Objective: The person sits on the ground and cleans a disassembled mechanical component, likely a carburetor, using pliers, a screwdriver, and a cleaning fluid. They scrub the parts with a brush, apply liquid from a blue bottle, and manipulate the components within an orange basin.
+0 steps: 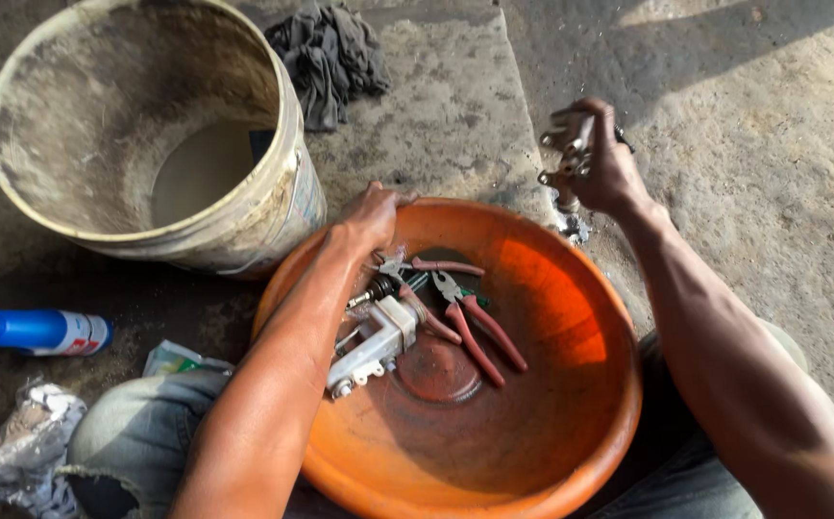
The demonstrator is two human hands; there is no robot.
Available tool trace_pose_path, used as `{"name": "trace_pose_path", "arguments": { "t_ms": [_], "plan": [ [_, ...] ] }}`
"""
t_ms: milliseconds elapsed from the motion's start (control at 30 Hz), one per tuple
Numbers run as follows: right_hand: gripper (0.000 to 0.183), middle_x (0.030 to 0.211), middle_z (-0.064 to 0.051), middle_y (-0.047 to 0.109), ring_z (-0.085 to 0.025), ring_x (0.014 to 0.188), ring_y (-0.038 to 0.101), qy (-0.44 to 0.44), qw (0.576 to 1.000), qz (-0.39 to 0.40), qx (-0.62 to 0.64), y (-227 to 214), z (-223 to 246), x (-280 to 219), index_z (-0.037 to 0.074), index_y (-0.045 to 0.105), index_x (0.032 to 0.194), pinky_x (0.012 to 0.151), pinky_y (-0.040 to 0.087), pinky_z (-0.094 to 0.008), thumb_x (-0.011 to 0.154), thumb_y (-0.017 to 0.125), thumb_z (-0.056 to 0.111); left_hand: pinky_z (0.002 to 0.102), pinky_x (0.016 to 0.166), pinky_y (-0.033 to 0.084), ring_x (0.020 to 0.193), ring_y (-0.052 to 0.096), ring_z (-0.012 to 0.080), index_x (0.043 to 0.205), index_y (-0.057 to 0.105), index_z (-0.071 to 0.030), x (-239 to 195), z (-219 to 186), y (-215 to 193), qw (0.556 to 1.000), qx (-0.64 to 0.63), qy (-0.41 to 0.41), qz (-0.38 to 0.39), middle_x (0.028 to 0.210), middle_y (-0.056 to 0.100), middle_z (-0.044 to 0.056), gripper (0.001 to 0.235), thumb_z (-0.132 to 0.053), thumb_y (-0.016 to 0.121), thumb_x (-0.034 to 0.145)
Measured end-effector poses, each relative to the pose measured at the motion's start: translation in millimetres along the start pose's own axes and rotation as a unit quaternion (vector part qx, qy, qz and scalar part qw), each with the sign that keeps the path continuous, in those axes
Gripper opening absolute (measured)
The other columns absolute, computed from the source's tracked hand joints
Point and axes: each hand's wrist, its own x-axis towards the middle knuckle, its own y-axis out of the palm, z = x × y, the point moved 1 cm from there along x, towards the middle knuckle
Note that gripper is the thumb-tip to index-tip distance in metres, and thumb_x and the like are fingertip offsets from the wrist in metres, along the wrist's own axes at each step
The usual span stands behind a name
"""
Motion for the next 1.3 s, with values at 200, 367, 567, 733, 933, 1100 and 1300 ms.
{"name": "trace_pose_path", "arguments": {
  "t_ms": [200, 367, 567, 733, 933, 1100, 1300],
  "plan": [
    [0.093, 0.131, -0.023, 0.065, -0.038, 0.113, 0.073, 0.122, 0.987, -0.047, 0.098, -33, -2, 7, 0.037, 0.014, 0.149, 0.082, 0.067, -0.054, 0.092, 0.071, -0.008, 0.044, 0.094, 0.056, 0.106, 0.066, 0.0436, 0.135, 0.067, -0.028, 7, -2, 2, 0.994, -0.086, 0.002, -0.069, 0.138, 0.048, 0.027, 0.069, 0.015, 0.061, 0.082],
    [0.094, 0.147, -0.024, 0.050, -0.033, 0.121, 0.068, 0.085, 0.944, -0.073, 0.311, -42, 19, 6, 0.035, 0.014, 0.150, 0.083, 0.063, -0.053, 0.088, 0.066, -0.014, 0.042, 0.092, 0.061, 0.102, 0.069, 0.0410, 0.133, 0.069, -0.021, 34, 10, 15, 0.984, -0.122, 0.000, -0.131, 0.141, 0.045, 0.026, 0.060, 0.014, 0.057, 0.085],
    [0.078, 0.129, -0.026, 0.055, -0.035, 0.097, 0.070, 0.231, 0.866, 0.052, 0.440, -16, 62, -2, 0.016, 0.033, 0.152, 0.081, 0.066, -0.055, 0.086, 0.059, -0.017, 0.043, 0.110, 0.050, 0.122, 0.058, 0.0397, 0.132, 0.071, -0.014, 49, 21, 12, 0.982, -0.073, 0.018, -0.175, 0.128, 0.055, 0.025, 0.054, 0.006, 0.062, 0.083],
    [0.083, 0.123, -0.019, 0.062, -0.030, 0.094, 0.072, 0.305, 0.800, 0.148, 0.495, 27, 99, -11, 0.023, 0.035, 0.153, 0.078, 0.065, -0.045, 0.082, 0.060, -0.012, 0.052, 0.102, 0.041, 0.119, 0.057, 0.0356, 0.138, 0.065, -0.009, 21, 15, 29, 0.957, 0.003, 0.096, -0.274, 0.136, 0.055, 0.020, 0.057, 0.004, 0.063, 0.083],
    [0.059, 0.116, -0.012, 0.069, -0.020, 0.093, 0.072, 0.280, 0.732, 0.242, 0.572, 71, 110, -22, 0.003, 0.043, 0.152, 0.076, 0.065, -0.035, 0.096, 0.064, 0.007, 0.036, 0.087, 0.061, 0.096, 0.073, 0.0177, 0.130, 0.067, -0.009, -52, -23, 30, 0.872, -0.474, -0.010, -0.122, 0.101, 0.075, 0.005, 0.046, -0.032, 0.070, 0.091],
    [0.054, 0.099, -0.007, 0.072, -0.016, 0.081, 0.072, 0.259, 0.771, 0.267, 0.516, 93, 137, -37, 0.004, 0.048, 0.148, 0.066, 0.062, -0.032, 0.099, 0.063, 0.019, 0.034, 0.060, 0.061, 0.066, 0.071, 0.0174, 0.105, 0.070, -0.011, -89, -29, 15, 0.652, -0.749, -0.076, 0.089, 0.078, 0.070, 0.002, 0.045, -0.052, 0.073, 0.087],
    [0.068, 0.107, -0.009, 0.075, -0.022, 0.083, 0.073, 0.192, 0.885, 0.272, 0.324, 84, 149, -36, 0.022, 0.033, 0.149, 0.069, 0.063, -0.039, 0.090, 0.067, 0.028, 0.039, 0.048, 0.058, 0.054, 0.066, 0.0225, 0.095, 0.068, -0.001, -87, -18, 9, 0.590, -0.793, -0.045, 0.145, 0.072, 0.068, 0.011, 0.047, -0.039, 0.086, 0.075]
  ]
}}
